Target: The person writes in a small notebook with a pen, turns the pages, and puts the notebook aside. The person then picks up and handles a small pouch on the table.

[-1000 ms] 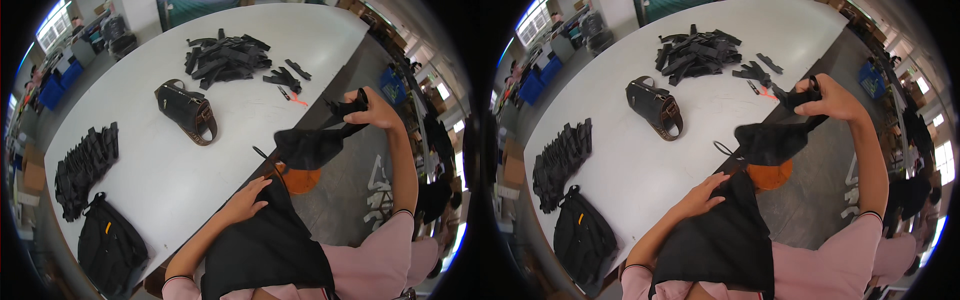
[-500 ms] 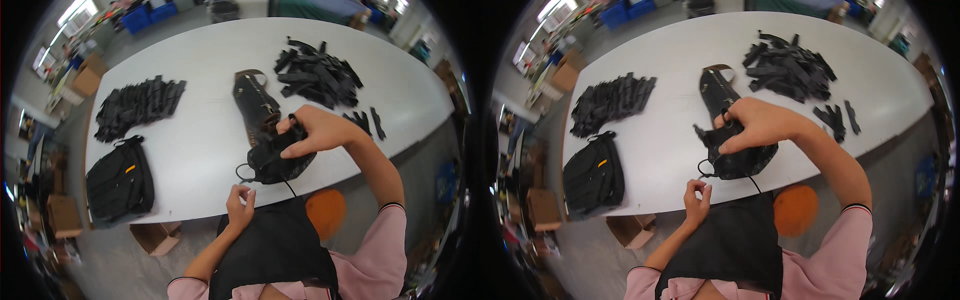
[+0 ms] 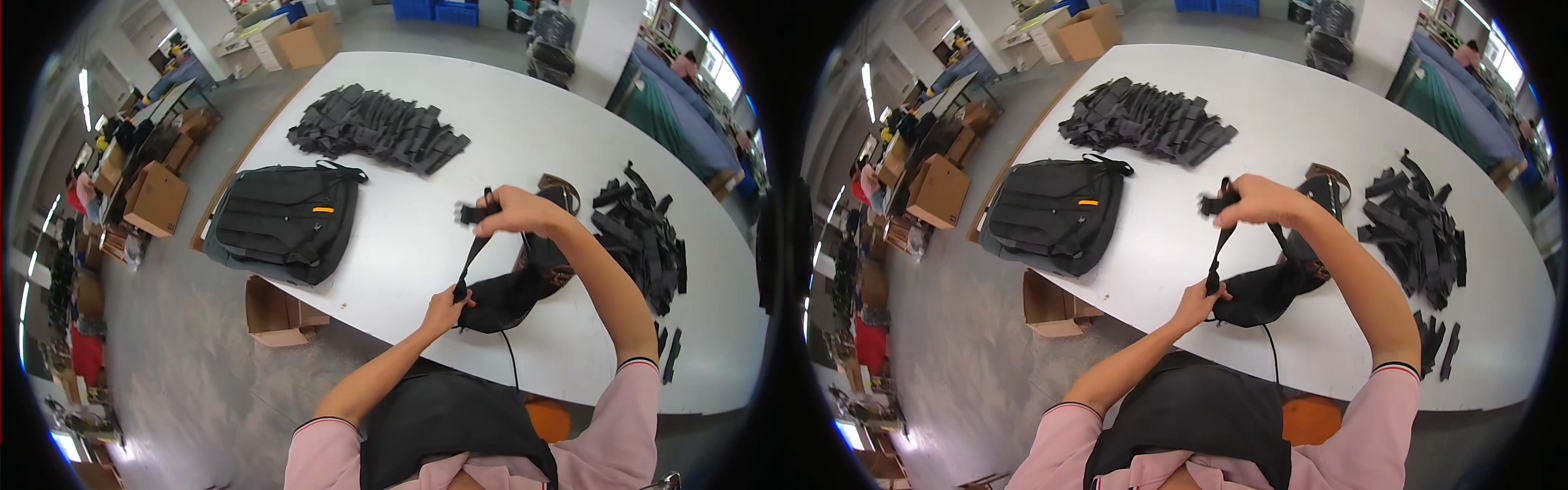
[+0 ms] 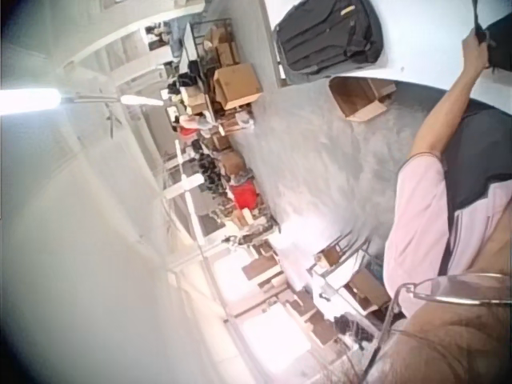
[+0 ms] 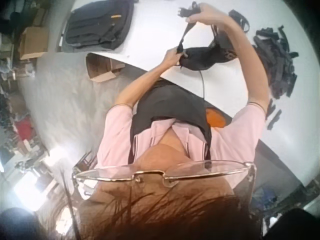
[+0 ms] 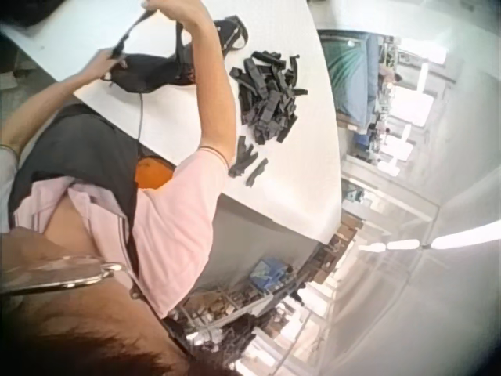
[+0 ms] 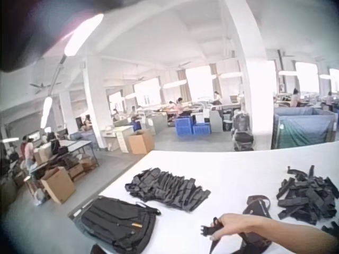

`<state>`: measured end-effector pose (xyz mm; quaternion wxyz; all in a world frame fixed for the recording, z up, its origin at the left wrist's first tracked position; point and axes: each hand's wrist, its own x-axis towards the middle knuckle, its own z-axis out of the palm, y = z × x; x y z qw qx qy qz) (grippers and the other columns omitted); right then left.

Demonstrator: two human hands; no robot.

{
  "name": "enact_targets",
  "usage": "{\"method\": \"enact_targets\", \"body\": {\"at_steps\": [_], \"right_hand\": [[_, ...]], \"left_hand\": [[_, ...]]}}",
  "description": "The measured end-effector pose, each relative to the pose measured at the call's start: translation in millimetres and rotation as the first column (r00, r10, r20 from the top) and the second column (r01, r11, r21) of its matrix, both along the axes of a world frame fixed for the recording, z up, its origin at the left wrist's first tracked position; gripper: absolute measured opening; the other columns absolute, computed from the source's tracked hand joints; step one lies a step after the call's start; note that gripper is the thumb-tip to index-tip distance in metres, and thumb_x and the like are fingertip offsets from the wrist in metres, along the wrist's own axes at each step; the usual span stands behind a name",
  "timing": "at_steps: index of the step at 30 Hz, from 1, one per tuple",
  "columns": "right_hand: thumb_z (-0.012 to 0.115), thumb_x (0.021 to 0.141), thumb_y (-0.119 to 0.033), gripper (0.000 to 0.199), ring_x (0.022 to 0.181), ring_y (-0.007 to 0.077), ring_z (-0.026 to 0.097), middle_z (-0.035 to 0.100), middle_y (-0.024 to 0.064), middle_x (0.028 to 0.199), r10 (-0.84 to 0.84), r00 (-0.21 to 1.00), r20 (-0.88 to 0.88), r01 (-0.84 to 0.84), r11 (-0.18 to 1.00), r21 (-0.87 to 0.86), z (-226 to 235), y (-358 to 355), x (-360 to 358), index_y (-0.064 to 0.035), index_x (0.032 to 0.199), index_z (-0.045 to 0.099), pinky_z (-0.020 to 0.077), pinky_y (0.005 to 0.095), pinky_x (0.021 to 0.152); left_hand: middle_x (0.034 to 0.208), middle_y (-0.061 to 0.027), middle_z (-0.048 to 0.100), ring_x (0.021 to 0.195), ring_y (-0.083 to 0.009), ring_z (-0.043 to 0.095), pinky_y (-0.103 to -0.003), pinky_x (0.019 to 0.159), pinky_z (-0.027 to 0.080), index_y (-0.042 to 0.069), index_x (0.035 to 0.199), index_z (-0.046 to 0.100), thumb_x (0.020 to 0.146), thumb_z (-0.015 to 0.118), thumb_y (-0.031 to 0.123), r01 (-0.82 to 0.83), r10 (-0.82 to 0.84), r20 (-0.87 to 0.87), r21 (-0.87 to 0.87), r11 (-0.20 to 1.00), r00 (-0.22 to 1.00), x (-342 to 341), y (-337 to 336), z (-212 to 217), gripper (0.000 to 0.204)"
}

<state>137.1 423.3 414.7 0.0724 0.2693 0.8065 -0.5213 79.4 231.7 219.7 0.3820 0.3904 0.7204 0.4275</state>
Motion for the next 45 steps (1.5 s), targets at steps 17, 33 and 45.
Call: {"method": "enact_targets", "body": {"at_steps": [17, 33, 45], "right_hand": [[0.075, 0.069, -0.018, 0.03, 0.059, 0.0104, 0.048, 0.055, 0.0025, 0.069, -0.097, 0.986, -0.134, 0.107, 0.992, 0.071, -68, 61, -225, -0.0047, 0.087, 0.056, 0.036, 0.0249, 0.049], [0.066, 0.076, -0.03, 0.037, 0.055, 0.0157, 0.056, 0.058, 0.0091, 0.071, -0.216, 0.975, -0.056, 0.222, 0.952, 0.209, -148, 93, -184, 0.0008, 0.095, 0.057, 0.0445, 0.0303, 0.056], [0.071, 0.069, -0.018, 0.055, 0.108, 0.0336, 0.047, 0.05, 0.0151, 0.112, -0.098, 0.927, -0.362, 0.345, 0.602, 0.72, -166, 54, -107, -0.0068, 0.118, 0.049, 0.0385, 0.0426, 0.091]], "left_hand": [[0.103, -0.0137, 0.057, 0.094, -0.0306, 0.06, -0.056, 0.078, 0.052, 0.003, 0.109, 0.048, 0.095, 0.046, 0.02, -0.367, 0.497, 0.866, -0.447, 0.816, 0.051, -125, 53, -64, 0.022], [0.094, -0.0169, 0.06, 0.074, -0.0282, 0.065, -0.043, 0.057, 0.059, -0.005, 0.103, 0.051, 0.097, 0.043, 0.025, -0.337, 0.557, 0.747, -0.452, 0.826, 0.363, -150, 77, -96, 0.031], [0.088, -0.0135, 0.058, 0.072, -0.0249, 0.061, -0.036, 0.052, 0.056, 0.002, 0.099, 0.053, 0.088, 0.05, 0.007, -0.209, 0.378, 0.735, -0.315, 0.926, 0.563, -123, 101, -99, 0.012]]}}
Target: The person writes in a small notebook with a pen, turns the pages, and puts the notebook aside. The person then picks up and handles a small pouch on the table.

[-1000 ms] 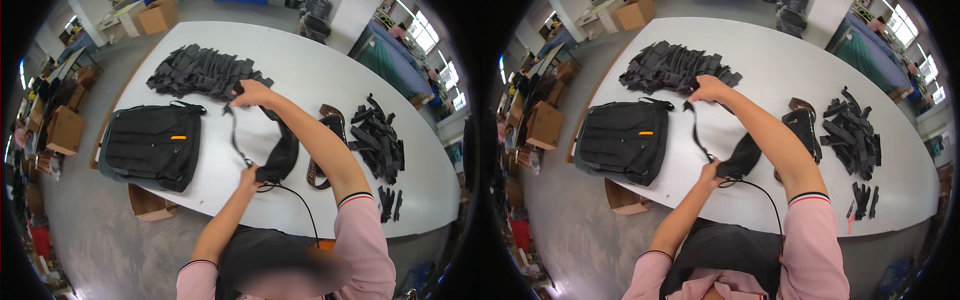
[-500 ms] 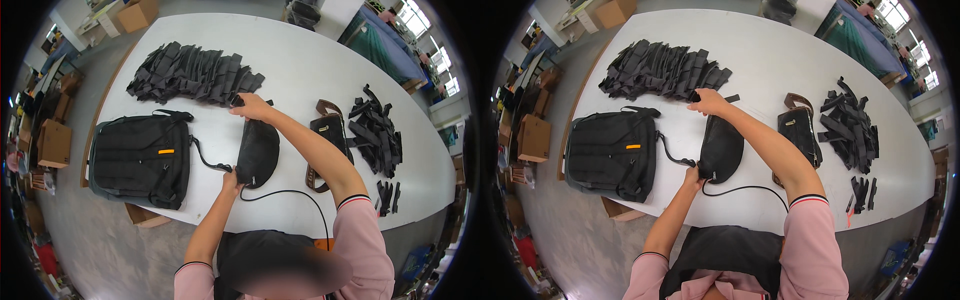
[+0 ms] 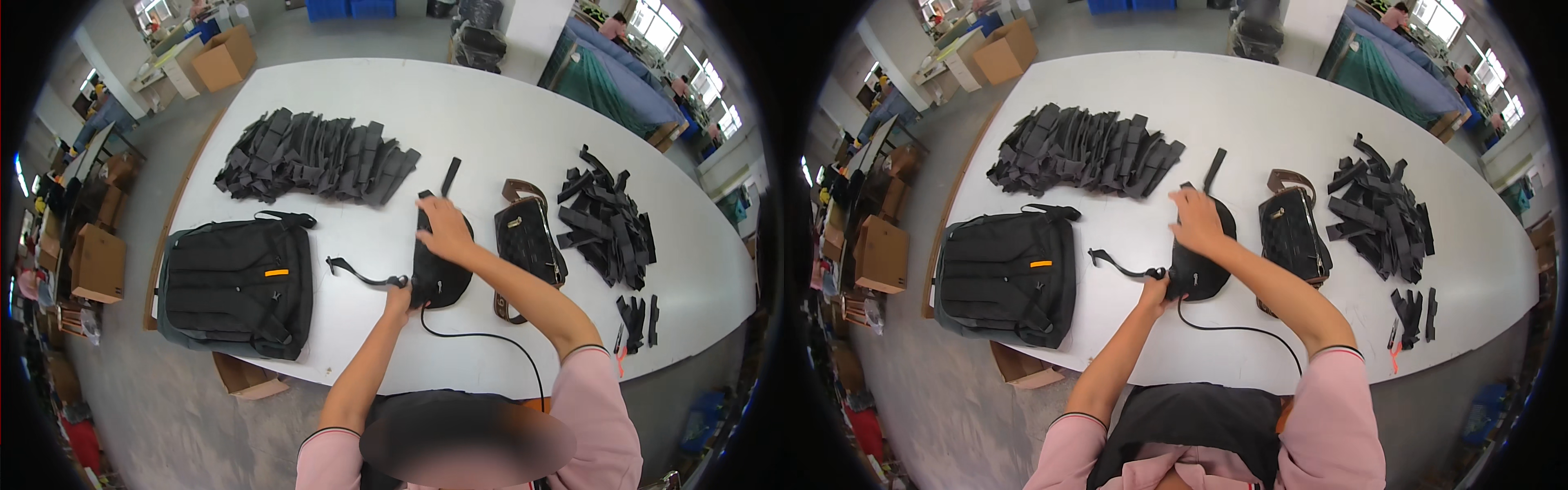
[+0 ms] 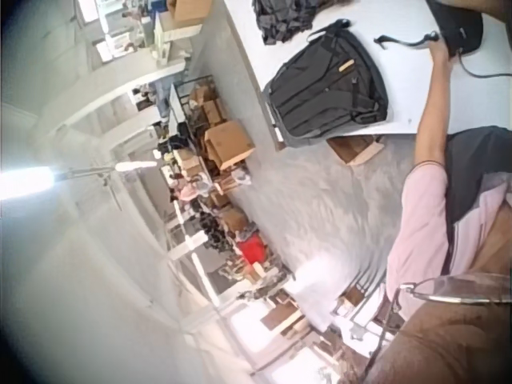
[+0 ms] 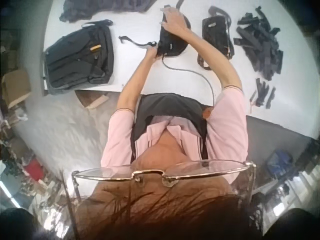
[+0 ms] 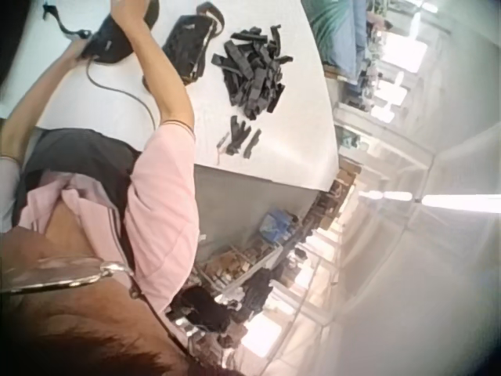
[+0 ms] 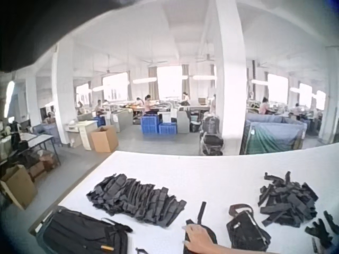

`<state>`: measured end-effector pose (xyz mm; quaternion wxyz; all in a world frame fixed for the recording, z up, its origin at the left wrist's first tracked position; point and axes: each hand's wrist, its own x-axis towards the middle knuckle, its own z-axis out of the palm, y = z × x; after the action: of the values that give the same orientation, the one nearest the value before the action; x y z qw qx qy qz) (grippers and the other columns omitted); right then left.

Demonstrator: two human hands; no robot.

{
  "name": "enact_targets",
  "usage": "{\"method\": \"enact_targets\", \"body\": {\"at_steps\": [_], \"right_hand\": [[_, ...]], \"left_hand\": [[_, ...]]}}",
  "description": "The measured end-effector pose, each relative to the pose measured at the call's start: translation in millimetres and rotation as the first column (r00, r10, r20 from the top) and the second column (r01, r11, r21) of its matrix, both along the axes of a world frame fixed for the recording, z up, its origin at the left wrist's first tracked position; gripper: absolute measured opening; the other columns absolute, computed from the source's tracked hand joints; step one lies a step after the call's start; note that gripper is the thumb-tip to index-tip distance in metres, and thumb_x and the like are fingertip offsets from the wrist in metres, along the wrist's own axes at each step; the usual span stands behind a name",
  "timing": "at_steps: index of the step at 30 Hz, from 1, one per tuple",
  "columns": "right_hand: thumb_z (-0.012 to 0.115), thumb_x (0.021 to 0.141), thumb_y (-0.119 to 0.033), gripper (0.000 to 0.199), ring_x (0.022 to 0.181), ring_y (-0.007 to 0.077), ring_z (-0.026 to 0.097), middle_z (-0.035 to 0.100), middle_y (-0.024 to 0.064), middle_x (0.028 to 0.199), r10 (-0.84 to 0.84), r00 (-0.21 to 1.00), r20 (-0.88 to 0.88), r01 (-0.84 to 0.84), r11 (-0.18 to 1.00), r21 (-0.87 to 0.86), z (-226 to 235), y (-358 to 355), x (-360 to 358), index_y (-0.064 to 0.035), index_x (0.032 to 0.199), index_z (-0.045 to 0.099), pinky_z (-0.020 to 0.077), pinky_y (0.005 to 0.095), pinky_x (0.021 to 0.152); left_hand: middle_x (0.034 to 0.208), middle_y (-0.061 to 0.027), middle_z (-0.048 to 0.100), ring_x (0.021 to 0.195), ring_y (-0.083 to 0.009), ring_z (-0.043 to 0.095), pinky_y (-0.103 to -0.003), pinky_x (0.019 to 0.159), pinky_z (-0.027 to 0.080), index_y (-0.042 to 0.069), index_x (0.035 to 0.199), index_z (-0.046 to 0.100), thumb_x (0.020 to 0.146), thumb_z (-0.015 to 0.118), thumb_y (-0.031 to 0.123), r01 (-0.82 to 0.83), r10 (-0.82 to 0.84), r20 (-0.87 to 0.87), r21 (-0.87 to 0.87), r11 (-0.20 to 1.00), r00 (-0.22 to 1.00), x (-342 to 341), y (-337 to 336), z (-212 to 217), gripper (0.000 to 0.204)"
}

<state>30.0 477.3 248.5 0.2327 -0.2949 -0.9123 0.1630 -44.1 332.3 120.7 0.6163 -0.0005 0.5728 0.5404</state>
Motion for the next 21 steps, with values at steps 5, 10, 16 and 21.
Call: {"method": "enact_targets", "body": {"at_steps": [5, 10, 16, 21], "right_hand": [[0.065, 0.082, -0.02, 0.029, 0.091, 0.0176, 0.06, 0.063, 0.0089, 0.1, 0.582, 0.811, -0.065, -0.322, 0.35, -0.88, 126, -72, 35, -0.0024, 0.105, 0.06, 0.0474, 0.0308, 0.082], [0.066, 0.082, -0.017, 0.024, 0.087, 0.0286, 0.065, 0.068, 0.0121, 0.094, 0.844, 0.233, -0.483, -0.916, 0.024, -0.399, 237, -96, 95, 0.0021, 0.096, 0.066, 0.0488, 0.0332, 0.079], [0.063, 0.082, -0.024, 0.02, 0.055, 0.0163, 0.048, 0.052, 0.0031, 0.07, 0.701, -0.128, -0.701, -0.988, -0.031, 0.149, 291, -116, 93, -0.0077, 0.089, 0.054, 0.0406, 0.0285, 0.057], [0.064, 0.082, -0.025, 0.022, 0.062, 0.0161, 0.041, 0.047, 0.0032, 0.079, 0.42, -0.246, -0.874, -0.931, 0.148, 0.333, 298, -183, 85, -0.0094, 0.093, 0.053, 0.0372, 0.0283, 0.055]], "left_hand": [[0.124, -0.0182, 0.047, 0.114, -0.0292, 0.046, -0.044, 0.096, 0.037, 0.0, 0.13, 0.038, 0.083, 0.065, 0.031, 0.089, -0.095, -0.164, -0.046, 0.995, 0.982, -5, -68, 50, 0.063], [0.142, -0.0183, 0.033, 0.131, -0.0269, 0.034, -0.041, 0.102, 0.034, 0.0, 0.141, 0.024, 0.09, 0.056, 0.031, -0.213, 0.265, -0.239, 0.223, 0.951, 0.934, -46, -161, 151, 0.068], [0.118, -0.0125, 0.055, 0.103, -0.0207, 0.056, -0.034, 0.088, 0.045, 0.001, 0.117, 0.05, 0.094, 0.048, 0.018, -0.172, 0.879, -0.463, 0.862, 0.477, 0.114, -44, -278, 378, 0.028], [0.14, -0.019, 0.036, 0.119, -0.0286, 0.046, -0.044, 0.094, 0.038, 0.011, 0.13, 0.044, 0.094, 0.043, 0.043, 0.5, 0.834, -0.166, 0.733, 0.461, -0.526, 69, -376, 468, 0.048]]}}
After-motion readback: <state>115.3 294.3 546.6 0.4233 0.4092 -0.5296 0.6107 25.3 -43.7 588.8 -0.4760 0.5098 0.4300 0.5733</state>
